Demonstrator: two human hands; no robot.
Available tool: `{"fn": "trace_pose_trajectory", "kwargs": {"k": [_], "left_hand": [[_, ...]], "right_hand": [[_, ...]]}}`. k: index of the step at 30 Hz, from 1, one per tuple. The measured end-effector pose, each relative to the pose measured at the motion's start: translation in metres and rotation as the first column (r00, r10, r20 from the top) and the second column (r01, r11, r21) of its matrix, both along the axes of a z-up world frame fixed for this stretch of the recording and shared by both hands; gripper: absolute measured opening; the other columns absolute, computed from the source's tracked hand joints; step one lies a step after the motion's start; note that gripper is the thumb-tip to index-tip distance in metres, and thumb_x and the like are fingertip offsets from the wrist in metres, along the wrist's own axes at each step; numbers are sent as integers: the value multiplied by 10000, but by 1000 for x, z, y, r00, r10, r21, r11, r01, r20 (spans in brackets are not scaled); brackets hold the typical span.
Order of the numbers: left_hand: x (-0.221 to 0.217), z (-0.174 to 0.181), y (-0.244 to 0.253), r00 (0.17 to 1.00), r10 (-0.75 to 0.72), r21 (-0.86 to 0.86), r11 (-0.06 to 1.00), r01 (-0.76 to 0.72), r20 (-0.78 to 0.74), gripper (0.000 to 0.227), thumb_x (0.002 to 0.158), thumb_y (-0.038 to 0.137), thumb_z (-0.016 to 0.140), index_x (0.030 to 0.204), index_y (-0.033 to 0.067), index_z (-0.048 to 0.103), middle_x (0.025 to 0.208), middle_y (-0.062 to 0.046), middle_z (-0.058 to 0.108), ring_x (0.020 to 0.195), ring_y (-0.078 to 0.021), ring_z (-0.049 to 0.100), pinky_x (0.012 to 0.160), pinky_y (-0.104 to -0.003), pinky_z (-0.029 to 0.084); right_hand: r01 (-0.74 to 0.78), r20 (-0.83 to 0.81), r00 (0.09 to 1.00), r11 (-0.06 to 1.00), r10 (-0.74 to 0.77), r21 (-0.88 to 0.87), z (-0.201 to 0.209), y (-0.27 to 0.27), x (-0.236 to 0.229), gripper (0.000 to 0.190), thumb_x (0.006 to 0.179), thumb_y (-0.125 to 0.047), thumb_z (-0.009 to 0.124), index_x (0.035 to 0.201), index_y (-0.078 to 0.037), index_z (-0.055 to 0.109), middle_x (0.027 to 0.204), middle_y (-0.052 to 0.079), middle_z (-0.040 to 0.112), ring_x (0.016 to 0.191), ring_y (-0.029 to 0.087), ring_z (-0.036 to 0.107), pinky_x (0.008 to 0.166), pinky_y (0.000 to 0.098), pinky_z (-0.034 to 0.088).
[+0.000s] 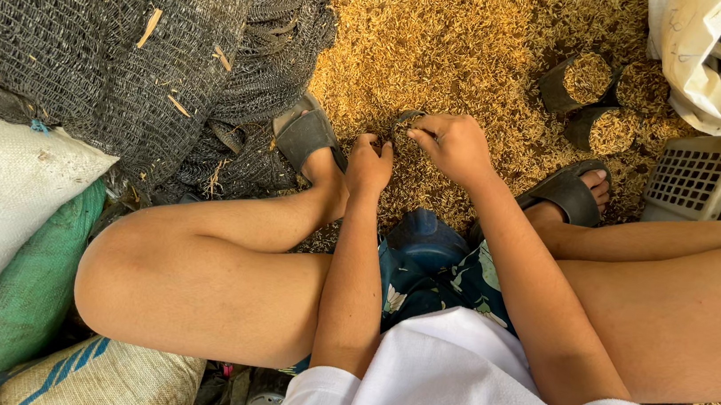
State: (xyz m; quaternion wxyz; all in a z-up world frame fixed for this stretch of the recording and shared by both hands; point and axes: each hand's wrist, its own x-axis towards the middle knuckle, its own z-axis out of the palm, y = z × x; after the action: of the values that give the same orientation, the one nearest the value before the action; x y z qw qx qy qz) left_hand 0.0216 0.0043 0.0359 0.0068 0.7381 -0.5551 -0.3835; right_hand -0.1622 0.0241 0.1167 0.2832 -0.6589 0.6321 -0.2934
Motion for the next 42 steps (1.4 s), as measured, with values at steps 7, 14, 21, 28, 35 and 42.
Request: {"fn": "trace_pose_trajectory", "kwargs": {"k": [7, 14, 21, 28, 35, 42], "left_hand": [[2, -2, 0, 1000, -15, 1, 1000, 15, 11, 494, 956, 397, 623, 1333, 81, 578, 1190, -111, 711, 1107, -287, 681, 907, -431, 541], [5, -27, 3, 999, -50, -31, 998, 50, 9, 504, 943, 409, 632, 1309, 64, 599, 1244, -157, 676, 1148, -335, 651, 933, -456, 530], [5, -35, 1, 999, -40, -25, 999, 40, 8, 496, 939, 420, 632, 1282, 62, 611, 1228, -149, 684, 1136, -329, 659, 940, -454, 531], [2, -24, 0, 998, -59, 35, 998, 59, 15, 499, 957, 424, 615, 1313, 75, 595, 1269, -149, 651, 1159, -322, 643, 953, -443, 527], [1, -13, -1, 999, -36, 62, 997, 35, 8, 508, 961, 413, 606, 1343, 80, 568, 1332, -146, 618, 1192, -312, 630, 961, -442, 528], [-7, -10, 5, 996, -12, 41, 999, 9, 87, 564, 930, 384, 671, 1390, 89, 531, 1456, -183, 497, 1354, -350, 503, 1094, -442, 455]], "right_hand": [[-45, -8, 999, 990, 44, -133, 23, -4, 4, 123, 950, -243, 761, 1002, -144, 812, 831, 25, 772, 746, 241, 722, 748, 420, 514], [-28, -145, 988, 987, 51, 155, 52, -9, -11, 243, 825, -425, 836, 925, -204, 821, 757, 19, 764, 663, 211, 661, 776, 377, 443], [-172, -303, 946, 972, 117, -160, 61, -5, -4, 172, 895, -266, 770, 1055, -219, 811, 920, -5, 793, 836, 174, 702, 775, 376, 452], [-45, -194, 980, 997, 33, -58, 66, -4, -7, 168, 844, -217, 810, 1004, -171, 827, 842, 54, 781, 724, 229, 722, 724, 396, 523], [-47, -175, 984, 998, 39, -41, 65, -6, -14, 114, 907, -241, 831, 980, -153, 839, 784, 69, 766, 645, 247, 699, 680, 394, 548], [126, -168, 976, 989, -136, -71, 40, -8, -19, 232, 923, -359, 806, 881, -131, 799, 706, 58, 721, 600, 222, 651, 838, 410, 543]]}}
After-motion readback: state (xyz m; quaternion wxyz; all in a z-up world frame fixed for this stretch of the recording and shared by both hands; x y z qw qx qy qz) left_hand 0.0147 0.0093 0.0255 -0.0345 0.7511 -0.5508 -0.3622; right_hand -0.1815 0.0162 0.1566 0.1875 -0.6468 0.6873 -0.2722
